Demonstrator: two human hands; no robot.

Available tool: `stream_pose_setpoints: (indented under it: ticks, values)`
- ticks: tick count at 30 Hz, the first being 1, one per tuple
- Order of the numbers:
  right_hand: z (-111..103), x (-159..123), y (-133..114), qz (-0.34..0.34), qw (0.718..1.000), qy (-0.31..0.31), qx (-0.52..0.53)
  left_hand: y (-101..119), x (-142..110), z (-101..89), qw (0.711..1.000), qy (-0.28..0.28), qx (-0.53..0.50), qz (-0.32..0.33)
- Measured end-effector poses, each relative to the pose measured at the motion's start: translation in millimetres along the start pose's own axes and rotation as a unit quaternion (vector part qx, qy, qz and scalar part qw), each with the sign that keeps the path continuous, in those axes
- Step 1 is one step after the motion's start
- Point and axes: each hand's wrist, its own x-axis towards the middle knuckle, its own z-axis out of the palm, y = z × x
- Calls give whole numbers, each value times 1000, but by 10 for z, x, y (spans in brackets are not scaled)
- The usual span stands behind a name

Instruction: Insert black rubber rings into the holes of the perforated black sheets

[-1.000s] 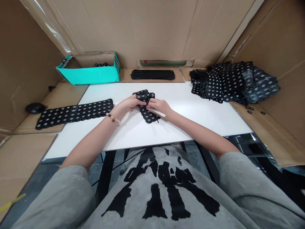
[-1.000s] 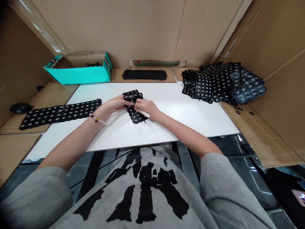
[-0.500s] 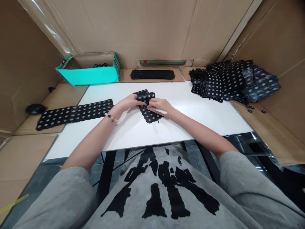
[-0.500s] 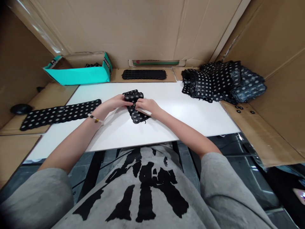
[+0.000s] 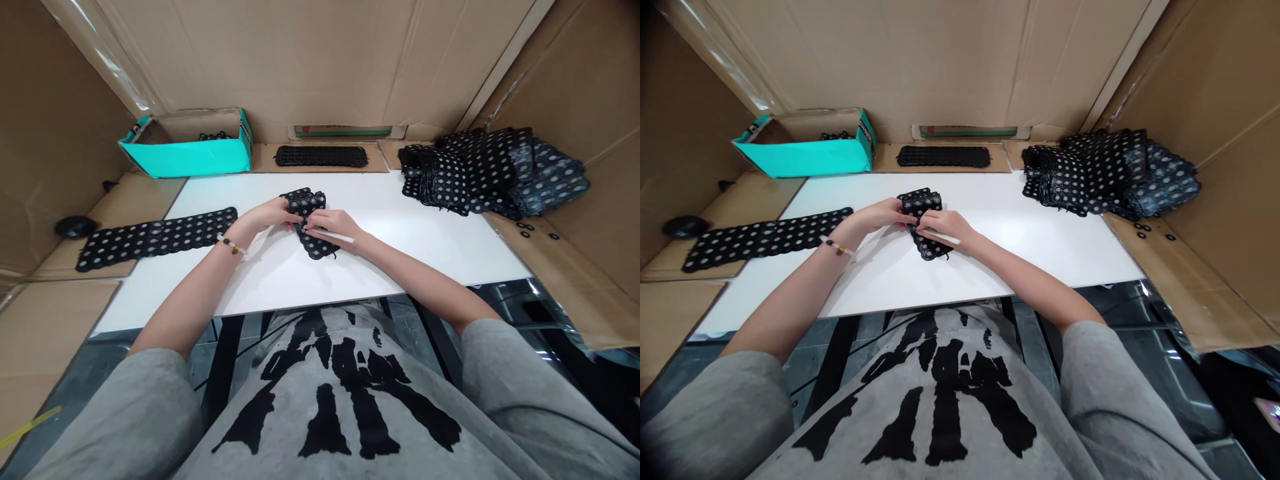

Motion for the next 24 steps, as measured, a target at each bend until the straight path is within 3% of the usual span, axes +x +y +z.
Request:
stream_pose_setpoints:
  ticks: [8, 17, 24]
  values:
    - [12, -12, 24, -12, 1000, 9, -26, 18, -16, 33, 1000, 1, -17, -4]
    - [233, 11, 42, -2, 991, 33, -129, 134, -100, 73, 999, 39, -18, -31]
    - [222, 81, 13, 43, 994, -5, -105, 92, -60, 81, 998, 1, -56, -28]
